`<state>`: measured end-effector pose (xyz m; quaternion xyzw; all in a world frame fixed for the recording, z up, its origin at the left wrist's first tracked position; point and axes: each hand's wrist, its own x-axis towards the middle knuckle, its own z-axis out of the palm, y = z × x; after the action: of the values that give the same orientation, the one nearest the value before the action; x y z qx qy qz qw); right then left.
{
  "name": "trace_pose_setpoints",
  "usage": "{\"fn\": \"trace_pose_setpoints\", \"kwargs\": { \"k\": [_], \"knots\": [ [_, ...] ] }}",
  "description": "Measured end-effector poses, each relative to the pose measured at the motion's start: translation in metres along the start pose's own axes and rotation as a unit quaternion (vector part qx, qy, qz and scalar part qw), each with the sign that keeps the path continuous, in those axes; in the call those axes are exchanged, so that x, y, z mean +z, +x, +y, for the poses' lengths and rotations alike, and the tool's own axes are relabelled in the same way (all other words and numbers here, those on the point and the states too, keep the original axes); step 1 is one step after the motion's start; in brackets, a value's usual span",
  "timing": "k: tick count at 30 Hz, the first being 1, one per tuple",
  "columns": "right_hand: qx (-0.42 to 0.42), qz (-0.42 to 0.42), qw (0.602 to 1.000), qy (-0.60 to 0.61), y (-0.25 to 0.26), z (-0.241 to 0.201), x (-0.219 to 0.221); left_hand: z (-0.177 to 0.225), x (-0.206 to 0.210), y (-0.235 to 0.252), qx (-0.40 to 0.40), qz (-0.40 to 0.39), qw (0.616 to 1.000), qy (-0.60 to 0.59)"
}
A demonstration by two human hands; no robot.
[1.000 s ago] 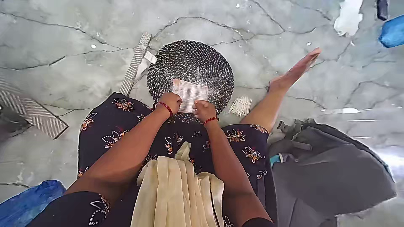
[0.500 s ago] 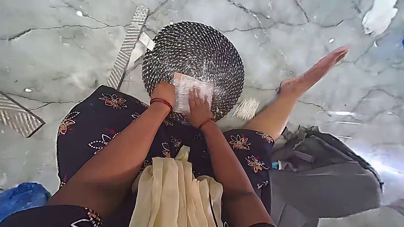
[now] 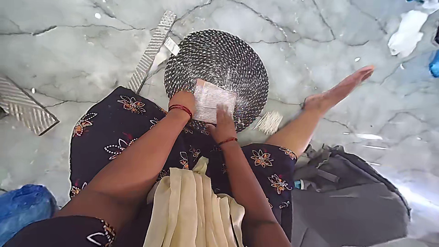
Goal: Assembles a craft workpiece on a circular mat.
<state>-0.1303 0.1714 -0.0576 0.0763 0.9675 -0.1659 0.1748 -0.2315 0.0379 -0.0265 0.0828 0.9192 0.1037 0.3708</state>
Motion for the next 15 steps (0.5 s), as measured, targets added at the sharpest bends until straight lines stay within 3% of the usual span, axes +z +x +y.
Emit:
{"fn": "trace_pose_setpoints", "kwargs": {
  "k": [4, 8, 13, 15],
  "knots": [
    [-0.036, -0.024, 0.998, -0.04, 0.015, 0.004, -0.008, 0.003, -0.004, 0.004, 0.002, 0.006, 1.0, -0.006],
    [-0.039, -0.067, 0.993, -0.086, 0.026, -0.002, 0.011, 0.008, -0.002, 0.01, -0.014, -0.009, 1.0, 0.015],
    [-0.031, 0.013, 0.997, -0.071, 0.01, -0.016, 0.031, 0.01, -0.003, 0.011, -0.031, -0.036, 0.998, 0.036],
    [-0.047, 0.084, 0.993, -0.074, 0.003, -0.015, 0.037, 0.01, -0.004, 0.009, -0.026, -0.036, 0.998, 0.04]
  ]
}}
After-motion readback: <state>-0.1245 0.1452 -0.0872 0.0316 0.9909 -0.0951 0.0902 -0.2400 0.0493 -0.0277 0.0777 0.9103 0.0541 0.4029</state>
